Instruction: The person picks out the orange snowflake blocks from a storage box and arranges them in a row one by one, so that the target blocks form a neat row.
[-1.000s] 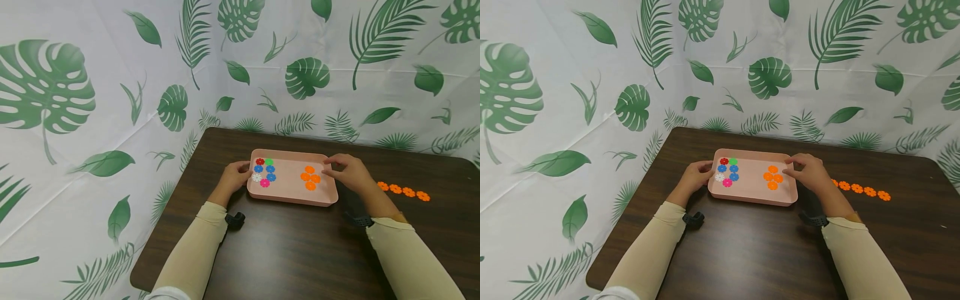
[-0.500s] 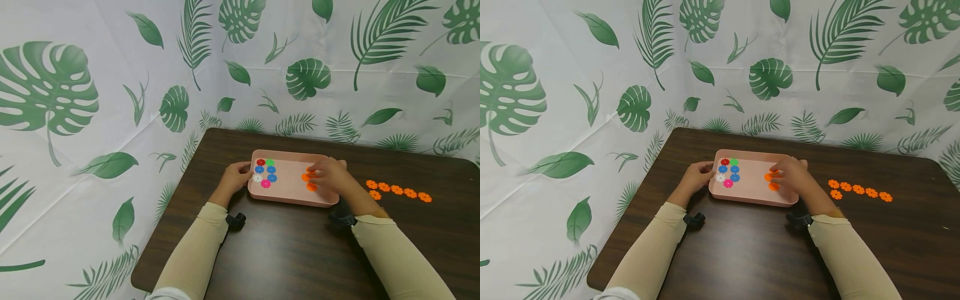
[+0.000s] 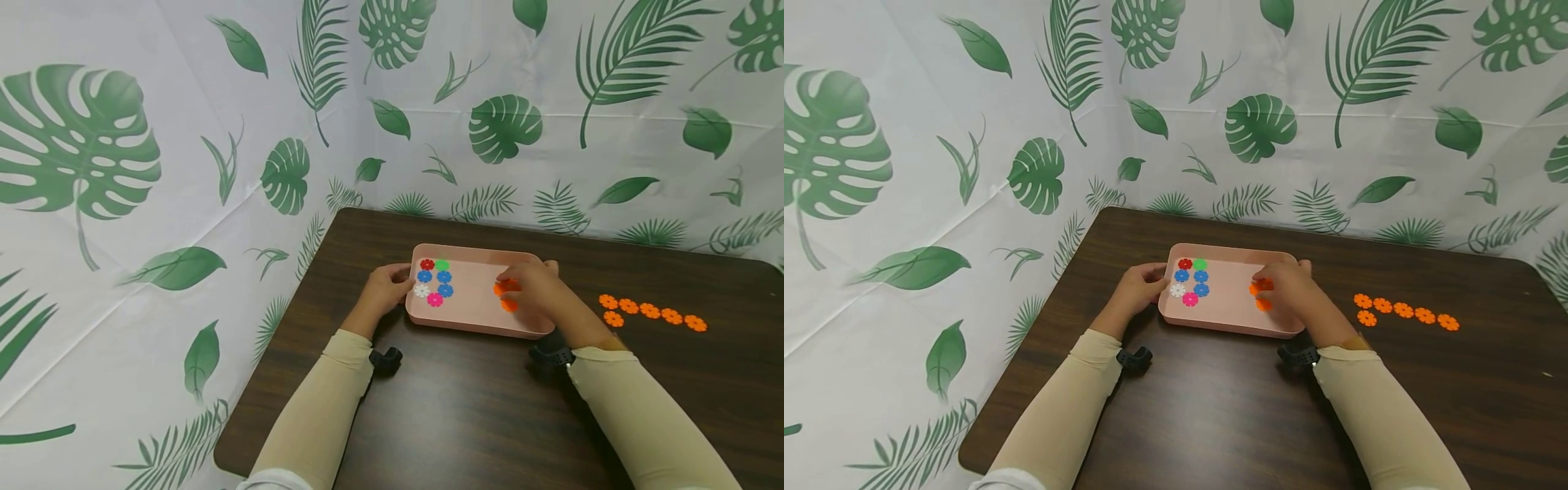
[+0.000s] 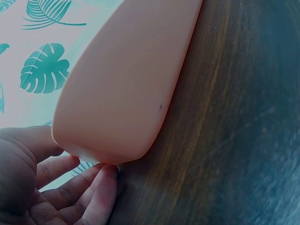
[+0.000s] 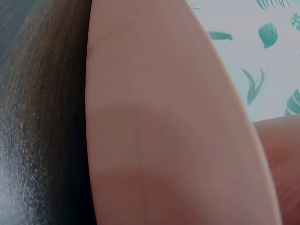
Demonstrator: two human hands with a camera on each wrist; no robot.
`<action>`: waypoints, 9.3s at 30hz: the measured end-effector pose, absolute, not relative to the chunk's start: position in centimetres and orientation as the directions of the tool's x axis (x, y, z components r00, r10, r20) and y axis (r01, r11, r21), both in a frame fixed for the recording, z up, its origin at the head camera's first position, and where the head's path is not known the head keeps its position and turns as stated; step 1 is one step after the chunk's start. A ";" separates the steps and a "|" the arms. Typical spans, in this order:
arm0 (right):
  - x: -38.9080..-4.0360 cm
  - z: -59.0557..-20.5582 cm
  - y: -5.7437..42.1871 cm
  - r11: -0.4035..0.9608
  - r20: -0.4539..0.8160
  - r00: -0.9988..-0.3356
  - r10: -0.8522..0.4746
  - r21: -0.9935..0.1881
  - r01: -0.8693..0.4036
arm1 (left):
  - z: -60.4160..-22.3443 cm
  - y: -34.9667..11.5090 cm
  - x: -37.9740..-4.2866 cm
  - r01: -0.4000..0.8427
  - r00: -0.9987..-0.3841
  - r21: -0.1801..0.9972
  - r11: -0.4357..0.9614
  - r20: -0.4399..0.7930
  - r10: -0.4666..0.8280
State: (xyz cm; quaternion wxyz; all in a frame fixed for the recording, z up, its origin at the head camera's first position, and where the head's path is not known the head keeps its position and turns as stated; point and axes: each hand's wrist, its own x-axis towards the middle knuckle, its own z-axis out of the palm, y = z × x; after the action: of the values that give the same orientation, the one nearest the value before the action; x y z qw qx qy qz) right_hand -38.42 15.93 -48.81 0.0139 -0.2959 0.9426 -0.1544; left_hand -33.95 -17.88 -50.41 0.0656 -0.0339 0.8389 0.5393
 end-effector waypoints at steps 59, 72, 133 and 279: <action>-39.3 -48.9 14.9 0.739 0.046 -0.762 -0.646 -0.215 -0.639 | -50.8 -18.0 -34.1 -0.122 -0.990 0.903 0.412 -0.139 0.012; -39.7 -48.7 14.5 0.652 0.045 -0.678 -0.734 -0.235 -0.721 | -50.6 -18.0 -34.1 -0.122 -0.990 0.902 0.415 -0.138 0.008; -29.5 -49.5 36.4 0.907 0.061 -0.992 -0.111 -0.401 -0.126 | -50.5 -17.9 -33.6 -0.157 -0.985 0.888 0.433 -0.172 -0.005; -35.3 -48.8 16.0 0.713 0.065 -0.744 -0.665 -0.238 -0.659 | -50.6 -18.0 -34.4 -0.191 -0.977 0.876 0.443 -0.212 -0.003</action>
State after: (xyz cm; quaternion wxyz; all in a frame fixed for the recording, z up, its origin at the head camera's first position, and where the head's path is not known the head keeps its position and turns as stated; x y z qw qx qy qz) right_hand -35.32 16.02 -48.83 0.0126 -0.3578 0.9255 -0.1238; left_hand -34.37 -17.97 -50.58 0.0898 -0.0576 0.8445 0.5248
